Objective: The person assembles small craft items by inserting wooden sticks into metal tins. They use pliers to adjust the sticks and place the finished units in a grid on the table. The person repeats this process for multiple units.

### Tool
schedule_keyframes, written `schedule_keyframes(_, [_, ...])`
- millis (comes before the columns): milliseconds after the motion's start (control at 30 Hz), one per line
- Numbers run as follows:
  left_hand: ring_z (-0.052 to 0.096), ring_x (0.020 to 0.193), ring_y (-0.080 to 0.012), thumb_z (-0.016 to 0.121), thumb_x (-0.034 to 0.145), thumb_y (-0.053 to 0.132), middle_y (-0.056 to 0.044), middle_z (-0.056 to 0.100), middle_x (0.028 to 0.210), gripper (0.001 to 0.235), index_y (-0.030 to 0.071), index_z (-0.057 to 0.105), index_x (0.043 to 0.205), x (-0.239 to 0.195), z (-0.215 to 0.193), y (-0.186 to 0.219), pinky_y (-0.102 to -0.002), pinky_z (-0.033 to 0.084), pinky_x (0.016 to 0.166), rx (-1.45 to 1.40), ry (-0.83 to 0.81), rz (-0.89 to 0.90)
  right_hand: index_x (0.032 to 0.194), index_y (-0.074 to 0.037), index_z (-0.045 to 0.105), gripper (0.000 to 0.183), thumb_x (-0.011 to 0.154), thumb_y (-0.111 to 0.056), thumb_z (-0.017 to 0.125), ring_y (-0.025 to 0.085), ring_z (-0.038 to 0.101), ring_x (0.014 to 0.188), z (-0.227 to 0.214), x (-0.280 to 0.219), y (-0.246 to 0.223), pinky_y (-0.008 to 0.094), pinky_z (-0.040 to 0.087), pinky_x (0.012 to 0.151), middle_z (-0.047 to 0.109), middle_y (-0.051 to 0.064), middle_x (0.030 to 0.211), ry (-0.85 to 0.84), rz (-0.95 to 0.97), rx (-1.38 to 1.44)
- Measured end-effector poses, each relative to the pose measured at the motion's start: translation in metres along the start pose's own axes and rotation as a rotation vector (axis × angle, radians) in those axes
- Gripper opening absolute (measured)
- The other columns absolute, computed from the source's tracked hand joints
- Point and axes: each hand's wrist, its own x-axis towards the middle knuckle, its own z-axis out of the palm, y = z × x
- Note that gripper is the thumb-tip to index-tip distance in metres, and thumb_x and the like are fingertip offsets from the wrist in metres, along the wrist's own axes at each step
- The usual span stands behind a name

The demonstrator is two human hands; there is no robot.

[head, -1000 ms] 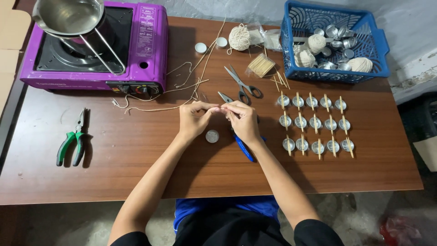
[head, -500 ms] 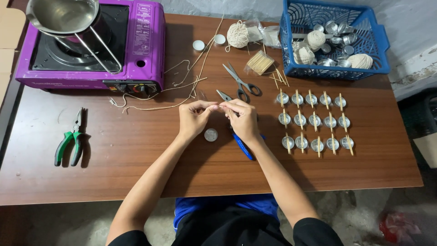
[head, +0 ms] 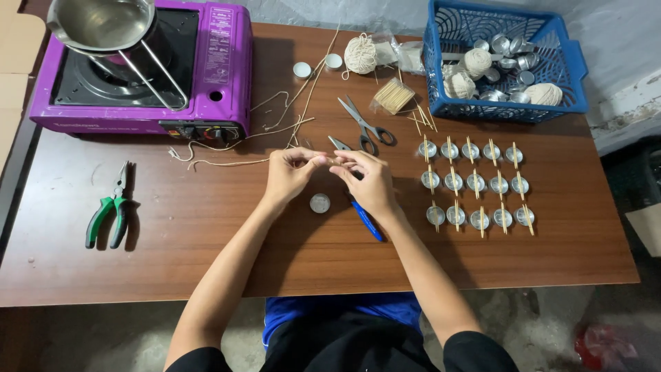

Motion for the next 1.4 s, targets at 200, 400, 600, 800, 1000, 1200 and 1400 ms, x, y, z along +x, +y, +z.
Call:
schedule_keyframes(200, [0.050, 0.068, -0.0055, 0.084, 0.082, 0.012, -0.002, 0.073, 0.068, 0.009, 0.012, 0.082, 0.091, -0.001, -0.014, 0.005, -0.021, 0.041, 0.061, -0.078, -0.189, -0.090, 0.094, -0.012, 0.079, 0.014, 0.085, -0.001, 0.081, 0.024, 0.077, 0.082, -0.013, -0.022, -0.016, 0.030, 0.065, 0.068, 0.078, 0.005, 0.090, -0.003, -0.100, -0.226])
schedule_keyframes(400, [0.056, 0.061, -0.0084, 0.082, 0.083, 0.015, -0.003, 0.073, 0.065, 0.001, 0.016, 0.083, 0.084, 0.004, -0.036, 0.028, -0.023, 0.048, 0.061, 0.080, -0.480, -0.138, 0.091, -0.016, 0.082, 0.015, 0.085, -0.002, 0.080, 0.020, 0.077, 0.080, -0.009, -0.040, -0.013, 0.030, 0.064, 0.068, 0.079, 0.001, 0.089, -0.007, -0.128, -0.262])
schedule_keyframes(600, [0.065, 0.065, -0.0194, 0.080, 0.078, 0.016, -0.011, 0.076, 0.071, 0.009, 0.009, 0.082, 0.083, 0.006, -0.057, 0.037, -0.033, 0.053, 0.068, 0.261, -0.632, -0.176, 0.091, -0.014, 0.081, 0.013, 0.085, -0.002, 0.079, 0.024, 0.077, 0.082, -0.005, -0.049, -0.011, 0.034, 0.062, 0.070, 0.080, 0.005, 0.089, -0.090, -0.104, -0.219])
schedule_keyframes(800, [0.070, 0.067, -0.0209, 0.079, 0.081, 0.020, -0.008, 0.079, 0.075, 0.009, 0.015, 0.083, 0.087, 0.013, -0.059, 0.024, -0.034, 0.056, 0.068, 0.300, -0.687, -0.128, 0.085, -0.014, 0.080, 0.011, 0.082, -0.004, 0.081, 0.021, 0.076, 0.076, 0.014, -0.077, 0.012, 0.028, 0.062, 0.065, 0.079, 0.003, 0.083, -0.040, -0.138, -0.291])
schedule_keyframes(1000, [0.070, 0.067, -0.0234, 0.083, 0.083, 0.022, -0.014, 0.079, 0.081, 0.017, 0.011, 0.083, 0.096, 0.012, -0.044, 0.006, -0.035, 0.056, 0.068, 0.243, -0.678, -0.070, 0.082, -0.012, 0.077, 0.011, 0.079, -0.006, 0.085, 0.018, 0.075, 0.071, 0.026, -0.086, -0.006, 0.026, 0.062, 0.062, 0.077, 0.002, 0.079, 0.012, -0.166, -0.319])
schedule_keyframes(1200, [0.064, 0.063, -0.0139, 0.087, 0.081, 0.025, -0.005, 0.080, 0.083, 0.028, 0.012, 0.079, 0.105, 0.012, -0.039, -0.011, -0.027, 0.055, 0.064, 0.256, -0.687, -0.143, 0.081, -0.015, 0.074, 0.012, 0.079, -0.010, 0.085, 0.014, 0.073, 0.068, 0.031, -0.091, -0.002, 0.024, 0.061, 0.059, 0.075, -0.002, 0.079, 0.013, -0.224, -0.386])
schedule_keyframes(1400, [0.066, 0.060, -0.0155, 0.088, 0.080, 0.025, -0.007, 0.080, 0.084, 0.029, 0.012, 0.080, 0.105, 0.012, -0.038, -0.014, -0.029, 0.056, 0.060, 0.300, -0.683, -0.100, 0.079, -0.014, 0.073, 0.013, 0.080, -0.009, 0.085, 0.015, 0.073, 0.067, 0.035, -0.093, 0.003, 0.024, 0.060, 0.058, 0.073, -0.002, 0.077, 0.007, -0.259, -0.402])
